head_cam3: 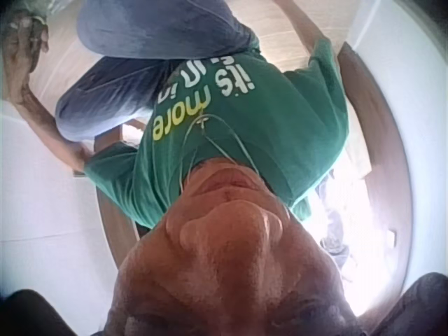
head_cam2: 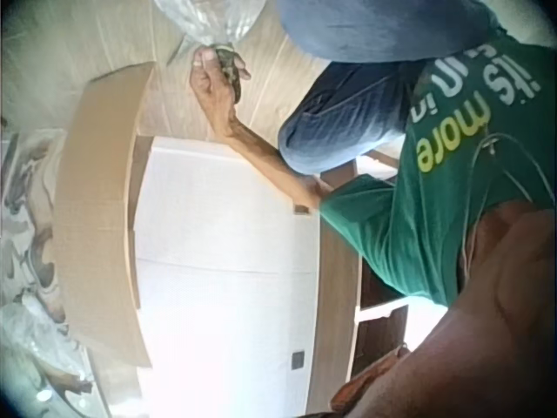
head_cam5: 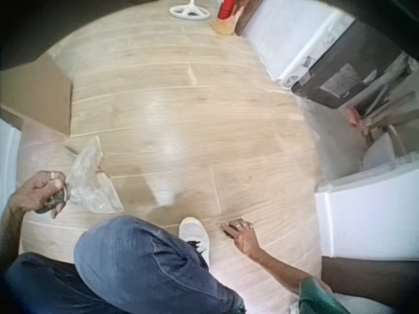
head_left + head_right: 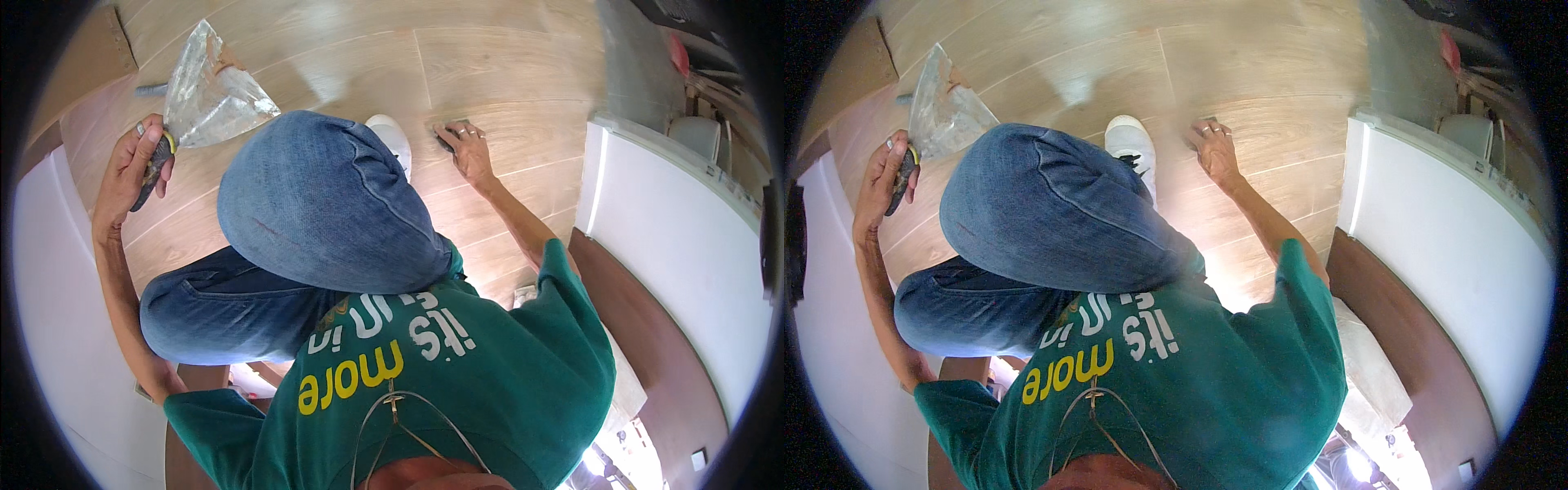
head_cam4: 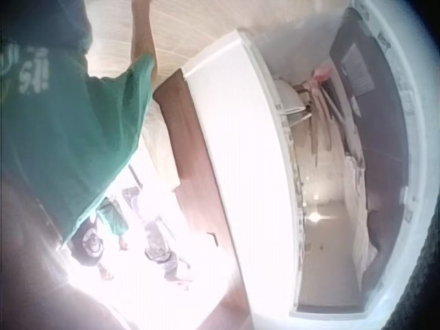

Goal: The person applies grout to the gaps between floor tiles using a small trowel and a plastic bag. They then smooth the grout lines with a small tool. The person stands up and cleans the tools on a board.

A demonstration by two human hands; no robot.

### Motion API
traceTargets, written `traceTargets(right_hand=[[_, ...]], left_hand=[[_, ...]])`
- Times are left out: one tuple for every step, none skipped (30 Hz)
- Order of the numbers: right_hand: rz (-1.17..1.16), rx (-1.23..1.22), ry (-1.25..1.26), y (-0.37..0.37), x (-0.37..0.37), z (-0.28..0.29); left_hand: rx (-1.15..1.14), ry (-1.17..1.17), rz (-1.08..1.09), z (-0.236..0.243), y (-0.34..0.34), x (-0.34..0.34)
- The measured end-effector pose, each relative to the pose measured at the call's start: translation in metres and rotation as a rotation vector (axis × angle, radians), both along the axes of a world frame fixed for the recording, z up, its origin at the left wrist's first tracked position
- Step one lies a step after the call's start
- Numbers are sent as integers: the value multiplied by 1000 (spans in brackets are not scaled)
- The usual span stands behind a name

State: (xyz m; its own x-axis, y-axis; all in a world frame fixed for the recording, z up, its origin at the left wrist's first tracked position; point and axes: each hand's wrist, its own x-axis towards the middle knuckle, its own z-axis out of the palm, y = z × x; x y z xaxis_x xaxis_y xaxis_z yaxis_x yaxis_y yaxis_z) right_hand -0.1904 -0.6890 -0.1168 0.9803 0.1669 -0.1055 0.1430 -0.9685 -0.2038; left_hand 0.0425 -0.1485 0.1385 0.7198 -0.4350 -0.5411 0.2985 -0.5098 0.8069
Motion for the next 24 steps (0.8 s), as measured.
traceTargets(right_hand=[[20, 18, -18, 4, 0, 3], [39, 31, -36, 8, 3, 9], [-2, 51, -31, 12, 11, 12], [9, 23, -31, 15, 12, 8], [20, -4, -31, 19, 13, 4], [34, -25, -41, 25, 20, 1], [81, -14, -8, 26, 20, 4], [128, -4, 24, 24, 17, 10], [179, 2, 59, 19, 20, 16], [146, 27, 97, 13, 27, 22], [113, 51, 135, 5, 39, 29], [64, 71, 177, -5, 44, 37], [9, 121, 73, -11, 57, 38], [-52, 157, 10, -17, 74, 37], [-126, 191, -51, -22, 85, 39], [-194, 226, -115, -23, 95, 44], [-227, 232, -140, -23, 99, 51], [-253, 242, -168, -20, 110, 59], [-278, 255, -194, -16, 119, 66], [-306, 321, -194, -10, 126, 72], [-329, 382, -196, -3, 131, 81], [-343, 454, -197, 6, 138, 89], [-279, 479, -203, 12, 142, 99], [-209, 518, -216, 22, 147, 108]], left_hand=[[9, 0, 10, 0, 0, -1], [14, -1, 20, 1, 0, -2], [28, 3, 4, 2, -1, -2], [38, 8, -13, 4, -2, -1], [48, 12, -31, 6, -3, -1], [34, 6, -43, 6, -3, 0], [19, 1, -56, 2, -3, 0], [5, -4, -68, 2, -3, 0], [14, 19, -84, 3, -4, 2], [27, 17, -82, 5, -6, 2], [41, 16, -80, 7, -8, 3], [47, 17, -94, 6, -12, 5], [49, 20, -89, 5, -8, 4], [51, 23, -84, 4, -3, 4], [50, 29, -92, 1, -2, 4], [47, 25, -82, 1, -3, 3], [43, 20, -70, 1, -5, 1], [42, 9, -51, 4, -6, -1], [52, 12, -62, 7, -7, -2], [61, 15, -70, 10, -9, -1], [64, 15, -75, 10, -10, 0], [69, -6, -94, 13, -11, -1], [75, -27, -111, 14, -13, -2], [96, -54, -121, 18, -13, -2]])
